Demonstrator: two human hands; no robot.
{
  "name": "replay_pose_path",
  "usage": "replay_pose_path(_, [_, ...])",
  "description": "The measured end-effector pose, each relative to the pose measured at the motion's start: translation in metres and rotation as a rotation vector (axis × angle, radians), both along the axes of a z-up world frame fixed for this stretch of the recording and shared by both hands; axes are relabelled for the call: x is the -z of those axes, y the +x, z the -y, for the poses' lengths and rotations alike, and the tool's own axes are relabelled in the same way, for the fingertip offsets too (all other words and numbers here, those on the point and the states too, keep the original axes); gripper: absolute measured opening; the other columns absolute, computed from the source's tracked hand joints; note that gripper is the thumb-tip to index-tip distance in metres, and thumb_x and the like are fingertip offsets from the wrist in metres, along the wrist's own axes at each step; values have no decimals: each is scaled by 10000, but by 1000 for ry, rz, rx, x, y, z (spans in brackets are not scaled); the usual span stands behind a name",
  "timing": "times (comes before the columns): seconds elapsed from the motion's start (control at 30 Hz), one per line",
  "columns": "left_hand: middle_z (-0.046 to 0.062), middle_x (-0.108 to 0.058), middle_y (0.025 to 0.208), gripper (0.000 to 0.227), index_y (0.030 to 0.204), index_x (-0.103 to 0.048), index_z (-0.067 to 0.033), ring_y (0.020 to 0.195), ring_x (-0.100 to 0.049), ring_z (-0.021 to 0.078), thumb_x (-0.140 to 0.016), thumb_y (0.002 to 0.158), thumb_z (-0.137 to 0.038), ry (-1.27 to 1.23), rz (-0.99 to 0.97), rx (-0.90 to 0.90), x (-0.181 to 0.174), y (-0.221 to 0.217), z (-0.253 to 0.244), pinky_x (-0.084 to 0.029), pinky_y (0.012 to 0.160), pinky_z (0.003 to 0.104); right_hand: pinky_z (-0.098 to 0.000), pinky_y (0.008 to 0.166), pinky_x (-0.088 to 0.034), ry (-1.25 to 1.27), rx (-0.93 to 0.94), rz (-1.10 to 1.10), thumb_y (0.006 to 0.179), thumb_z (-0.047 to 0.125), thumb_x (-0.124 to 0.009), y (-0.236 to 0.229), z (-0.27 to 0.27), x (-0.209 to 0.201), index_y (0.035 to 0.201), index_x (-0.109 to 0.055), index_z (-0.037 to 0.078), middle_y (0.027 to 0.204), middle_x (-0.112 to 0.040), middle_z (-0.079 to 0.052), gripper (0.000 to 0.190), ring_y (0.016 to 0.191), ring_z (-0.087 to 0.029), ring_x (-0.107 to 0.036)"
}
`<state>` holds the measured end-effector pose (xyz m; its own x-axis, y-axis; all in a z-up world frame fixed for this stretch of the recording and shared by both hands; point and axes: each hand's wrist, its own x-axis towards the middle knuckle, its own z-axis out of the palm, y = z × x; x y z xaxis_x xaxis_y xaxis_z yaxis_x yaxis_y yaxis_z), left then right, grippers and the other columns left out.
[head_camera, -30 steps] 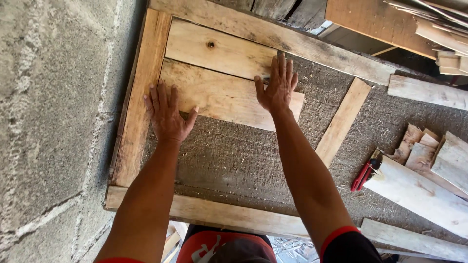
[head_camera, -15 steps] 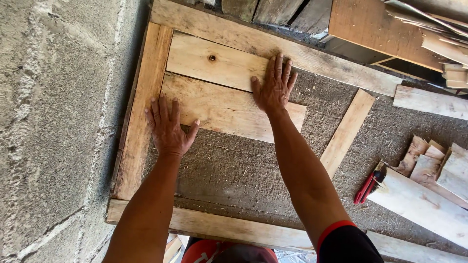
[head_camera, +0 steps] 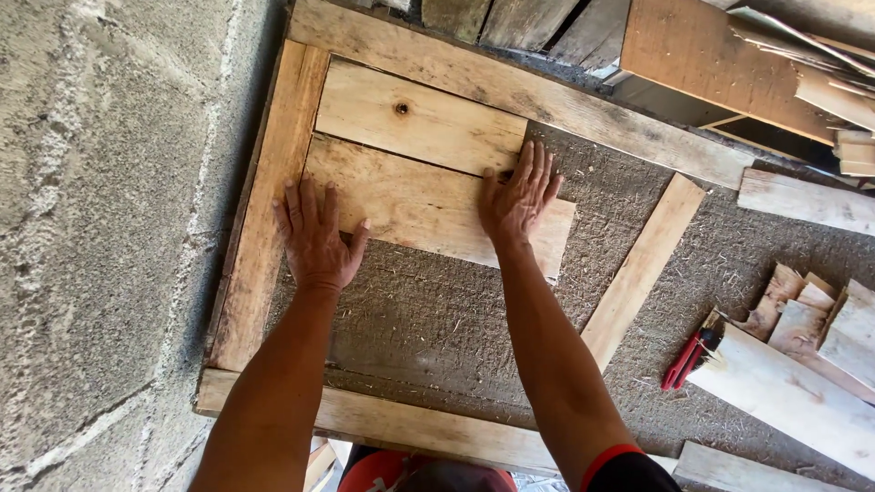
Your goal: Arranging and cutting thin wooden planks to fit within a larger wooden frame.
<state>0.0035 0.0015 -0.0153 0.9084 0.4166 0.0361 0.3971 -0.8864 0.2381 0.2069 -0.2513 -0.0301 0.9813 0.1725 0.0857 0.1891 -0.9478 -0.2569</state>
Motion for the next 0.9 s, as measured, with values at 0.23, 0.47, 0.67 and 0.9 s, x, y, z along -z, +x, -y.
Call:
replay_pose_path(0.23, [258,-261,1690,794,1545,-488,-33,1585,-155,432,-431,1042,-645,16,44,1,-23,13,1,-55,1273,593,-601,1254,-91,13,-30,81,961,500,-616,-3,-4,-9,1547,-373,27,1610,-376,-188,792,1534,-363,-255])
replay_pose_path(0.47, [300,-216,1700,641,1453,-500,-30,1602,-186,434,-489,1105,-568,-51,12,-59,5,72,-10,-159,1323,578,-598,1260,-88,59,-62,127,948,459,-689,-6,1,-3,1509,-424,26,1597,-393,-190,757,1535,-363,-261])
replay_pose_path(0.67, [287,-172,1701,881,1618,-390,-38,1571,-62,442,-407,1041,-702,-92,51,-5,3,103,-27,-25,1272,571,-597,1264,-80,48,-51,122,945,464,-691,-5,1,-1,1508,-417,27,1597,-391,-185,763,1539,-362,-260])
replay_pose_path(0.9, [256,-178,1719,1009,1636,-378,-4,1583,-20,414,-344,1031,-810,-63,38,2,17,103,-30,26,1269,554,-596,1273,-82,58,-59,134,955,459,-688,-7,1,-2,1496,-422,53,1596,-400,-178,727,1547,-359,-259])
